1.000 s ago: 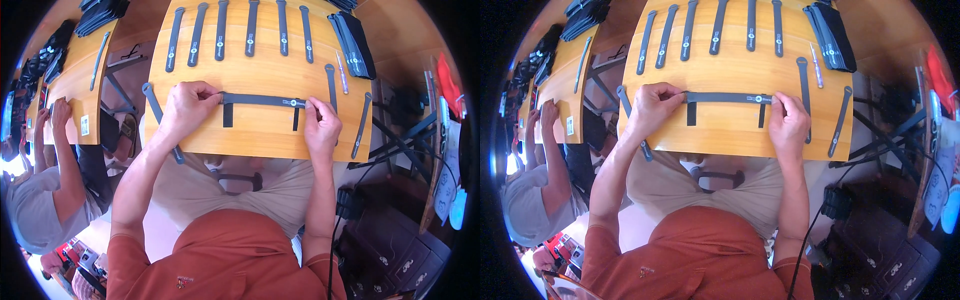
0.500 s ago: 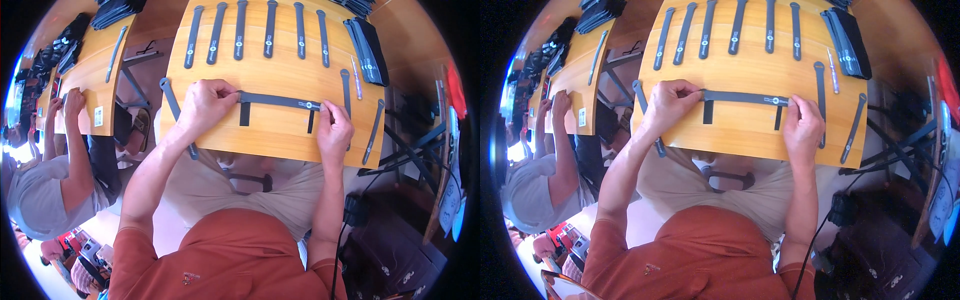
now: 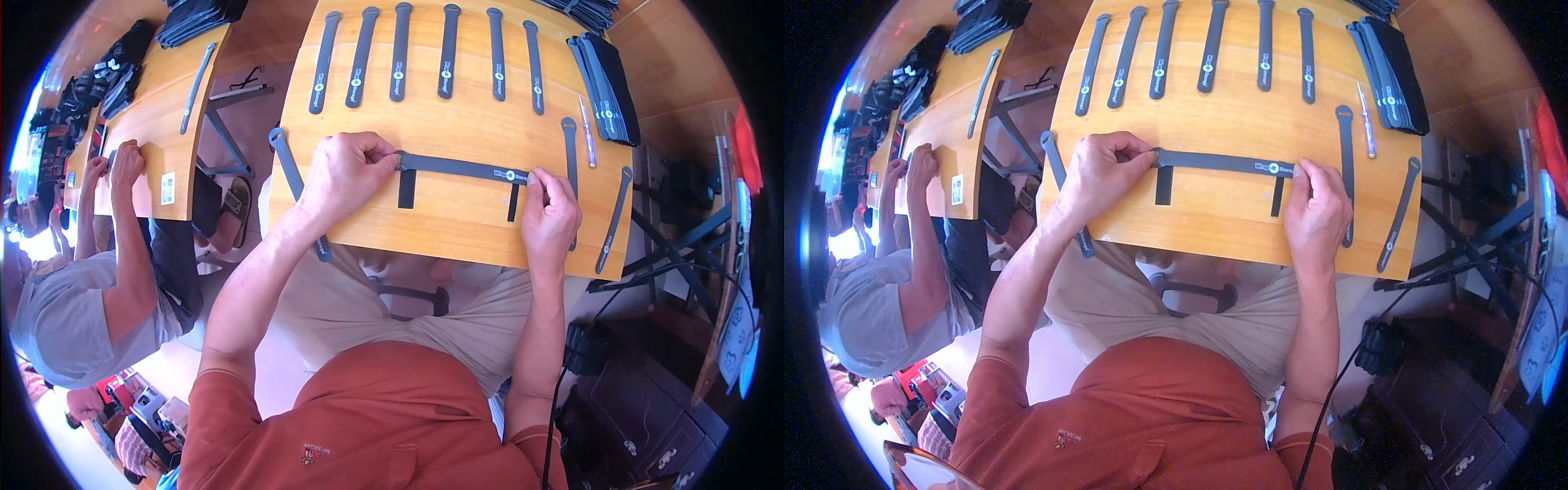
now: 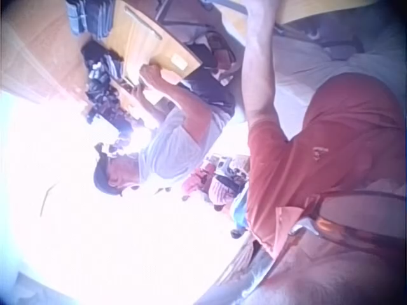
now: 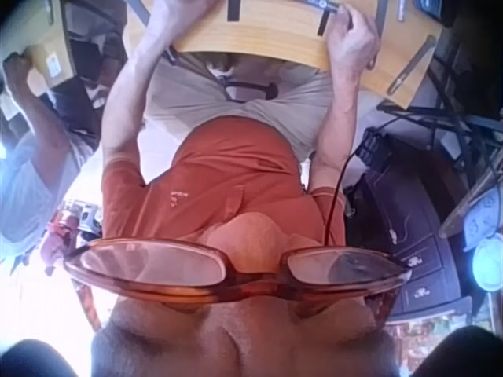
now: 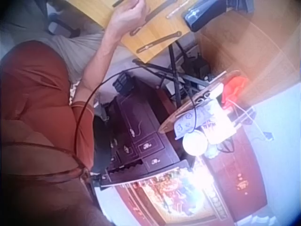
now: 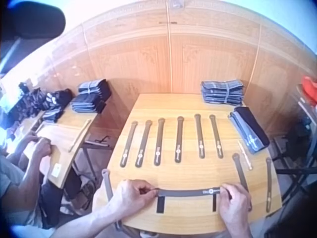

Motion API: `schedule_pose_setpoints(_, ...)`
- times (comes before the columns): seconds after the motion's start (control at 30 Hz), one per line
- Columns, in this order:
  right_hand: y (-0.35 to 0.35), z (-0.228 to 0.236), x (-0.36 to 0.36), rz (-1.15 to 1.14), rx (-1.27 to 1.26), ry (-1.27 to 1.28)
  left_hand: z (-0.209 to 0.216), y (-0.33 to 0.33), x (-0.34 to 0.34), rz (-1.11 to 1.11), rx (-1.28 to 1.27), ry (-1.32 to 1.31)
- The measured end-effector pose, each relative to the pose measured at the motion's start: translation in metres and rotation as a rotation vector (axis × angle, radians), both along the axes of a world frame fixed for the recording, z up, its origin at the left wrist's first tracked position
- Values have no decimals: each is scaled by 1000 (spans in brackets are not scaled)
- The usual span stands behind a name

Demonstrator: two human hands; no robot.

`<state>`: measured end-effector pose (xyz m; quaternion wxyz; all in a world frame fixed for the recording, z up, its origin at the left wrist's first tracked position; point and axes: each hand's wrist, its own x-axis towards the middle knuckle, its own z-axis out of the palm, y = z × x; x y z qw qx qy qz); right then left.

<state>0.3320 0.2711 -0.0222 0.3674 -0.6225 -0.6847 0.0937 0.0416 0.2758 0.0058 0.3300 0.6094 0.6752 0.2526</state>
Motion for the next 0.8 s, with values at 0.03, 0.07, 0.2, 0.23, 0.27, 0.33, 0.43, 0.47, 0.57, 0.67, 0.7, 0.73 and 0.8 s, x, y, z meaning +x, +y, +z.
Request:
schedule_pose_setpoints(0.03, 0, 0, 0, -1, 1, 0, 0, 0, 0, -1, 2, -4)
schedule_pose_setpoints(0.07, 0, -1, 0, -5, 8, -8, -1, 0, 1, -3, 4, -9)
schedule_pose_setpoints(0.2, 0, -1, -2, -2, 53, -28, 1, 0, 3, 9, 29, -15)
schedule_pose_setpoints(0.23, 1, -1, -1, -4, 55, -28, 1, 0, 4, 9, 36, -18)
schedule_pose_setpoints(0.27, 1, -2, -1, 2, 58, -34, 1, 0, 4, 9, 42, -22)
schedule_pose_setpoints(0.33, 1, -3, 0, 4, 64, -41, 2, -1, 5, 10, 47, -15)
schedule_pose_setpoints(0.43, 1, -4, -1, 14, 75, -42, 3, -2, 6, 13, 50, -6)
schedule_pose_setpoints(0.47, 1, -3, -1, 15, 75, -44, 3, -1, 6, 16, 48, -4)
schedule_pose_setpoints(0.57, 1, -3, -1, 19, 76, -45, 1, -2, 5, 13, 53, -1)
schedule_pose_setpoints(0.67, 1, -3, -1, 20, 76, -47, 0, -1, 4, -4, 52, 13)
schedule_pose_setpoints(0.7, 0, -3, -1, 17, 75, -51, 1, -1, 4, -5, 53, 14)
schedule_pose_setpoints(0.73, 1, -3, -1, 16, 77, -51, 2, -1, 5, -8, 64, 17)
schedule_pose_setpoints(0.8, 1, -4, 0, 8, 92, -64, 3, -1, 6, -13, 78, 19)
